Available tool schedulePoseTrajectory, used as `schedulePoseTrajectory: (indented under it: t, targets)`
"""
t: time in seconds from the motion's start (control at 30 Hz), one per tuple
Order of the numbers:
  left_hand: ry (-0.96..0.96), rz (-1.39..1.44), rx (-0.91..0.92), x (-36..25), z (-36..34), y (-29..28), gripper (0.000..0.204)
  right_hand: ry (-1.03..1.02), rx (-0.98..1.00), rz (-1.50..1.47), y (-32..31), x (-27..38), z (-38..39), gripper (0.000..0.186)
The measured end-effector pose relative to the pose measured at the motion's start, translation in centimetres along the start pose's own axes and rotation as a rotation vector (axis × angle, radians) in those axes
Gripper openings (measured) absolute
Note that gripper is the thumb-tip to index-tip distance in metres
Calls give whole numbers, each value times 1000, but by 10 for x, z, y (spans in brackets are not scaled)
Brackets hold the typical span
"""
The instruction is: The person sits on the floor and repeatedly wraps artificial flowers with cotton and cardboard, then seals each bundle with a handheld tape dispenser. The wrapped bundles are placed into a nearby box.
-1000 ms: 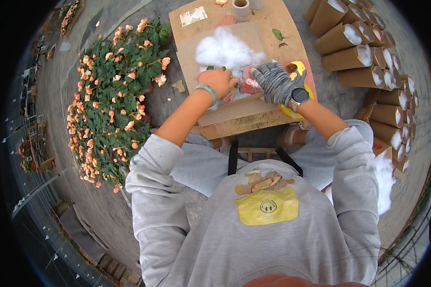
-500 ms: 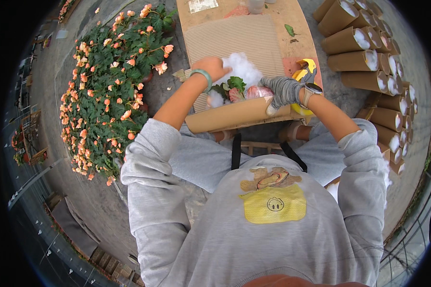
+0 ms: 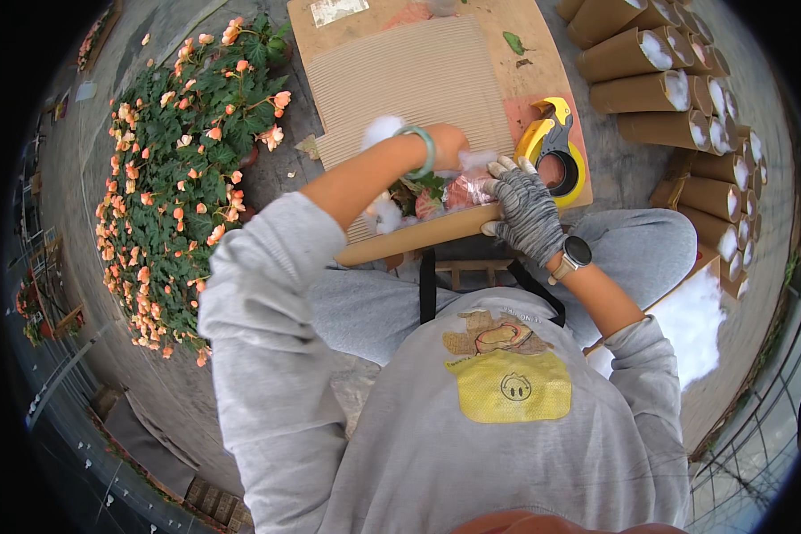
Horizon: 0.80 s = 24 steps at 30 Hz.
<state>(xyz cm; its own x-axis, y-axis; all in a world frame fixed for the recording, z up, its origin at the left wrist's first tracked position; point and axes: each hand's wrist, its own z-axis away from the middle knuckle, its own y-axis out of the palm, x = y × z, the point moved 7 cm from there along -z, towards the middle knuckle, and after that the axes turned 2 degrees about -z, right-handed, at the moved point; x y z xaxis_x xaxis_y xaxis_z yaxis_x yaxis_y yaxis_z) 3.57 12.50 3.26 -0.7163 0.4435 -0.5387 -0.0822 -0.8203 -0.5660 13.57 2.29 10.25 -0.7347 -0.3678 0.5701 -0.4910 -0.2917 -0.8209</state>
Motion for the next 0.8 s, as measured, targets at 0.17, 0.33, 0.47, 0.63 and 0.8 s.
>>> schedulePoseTrajectory:
  t: [0.17,0.33,0.47,0.63,0.8]
  targets:
    - [171,183,-41,-9,46,-12,31,-26,-47,-49,-5,-1,-10,59]
    - [-60,-62,-282,-25,61,2,29,-73,-71,76,-3,12,-14,44]
    - [-93,-152,-496,-32,68,8,33,-136,-265,99,-3,25,-1,43]
    - [145,-286,-703,-30,79,1,48,-61,-242,76,6,19,4,45]
    - [161,-361,-403,-3,83,16,76,-72,-242,91,5,22,8,47]
